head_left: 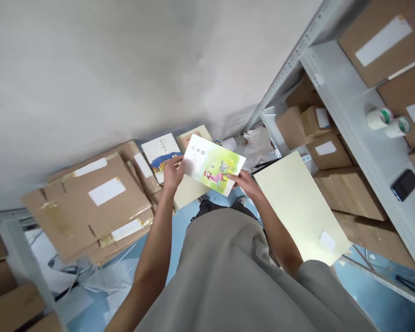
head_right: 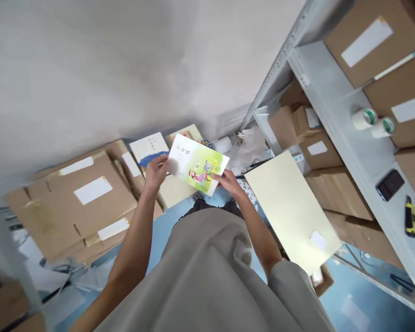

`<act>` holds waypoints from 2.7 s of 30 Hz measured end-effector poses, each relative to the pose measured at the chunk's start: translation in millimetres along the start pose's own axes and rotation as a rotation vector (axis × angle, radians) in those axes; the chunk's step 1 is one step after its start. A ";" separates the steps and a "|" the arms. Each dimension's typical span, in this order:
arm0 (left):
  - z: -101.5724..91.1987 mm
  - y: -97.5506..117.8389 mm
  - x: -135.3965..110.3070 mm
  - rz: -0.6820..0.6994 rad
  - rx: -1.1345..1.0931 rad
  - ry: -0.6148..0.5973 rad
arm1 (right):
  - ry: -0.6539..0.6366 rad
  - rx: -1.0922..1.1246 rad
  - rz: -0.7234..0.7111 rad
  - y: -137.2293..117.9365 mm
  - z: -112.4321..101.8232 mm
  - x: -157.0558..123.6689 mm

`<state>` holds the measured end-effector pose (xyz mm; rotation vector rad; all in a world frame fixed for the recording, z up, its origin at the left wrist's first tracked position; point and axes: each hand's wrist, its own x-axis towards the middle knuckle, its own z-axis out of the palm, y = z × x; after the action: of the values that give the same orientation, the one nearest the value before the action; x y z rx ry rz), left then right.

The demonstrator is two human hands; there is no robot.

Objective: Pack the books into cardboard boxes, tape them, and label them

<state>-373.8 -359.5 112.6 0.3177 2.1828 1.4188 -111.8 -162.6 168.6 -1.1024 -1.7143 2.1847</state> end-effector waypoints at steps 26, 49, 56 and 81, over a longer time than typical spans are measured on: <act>433.0 157.3 -241.8 -0.059 -0.348 -0.927 | 0.841 0.285 -0.241 118.5 -321.1 -253.3; 430.5 165.3 -312.9 0.348 -0.083 -1.183 | 0.909 0.187 -0.360 62.4 -284.6 -239.1; 411.8 165.9 -247.5 0.384 0.118 -0.913 | 0.785 0.542 -0.314 65.1 -306.3 -225.1; 435.4 180.5 -259.4 0.074 -0.142 -0.796 | 0.668 0.197 -0.308 75.7 -326.6 -215.3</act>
<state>62.9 -61.0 210.5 0.7651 1.4269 1.1896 270.0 -48.6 173.3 -1.2269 -1.2409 1.5169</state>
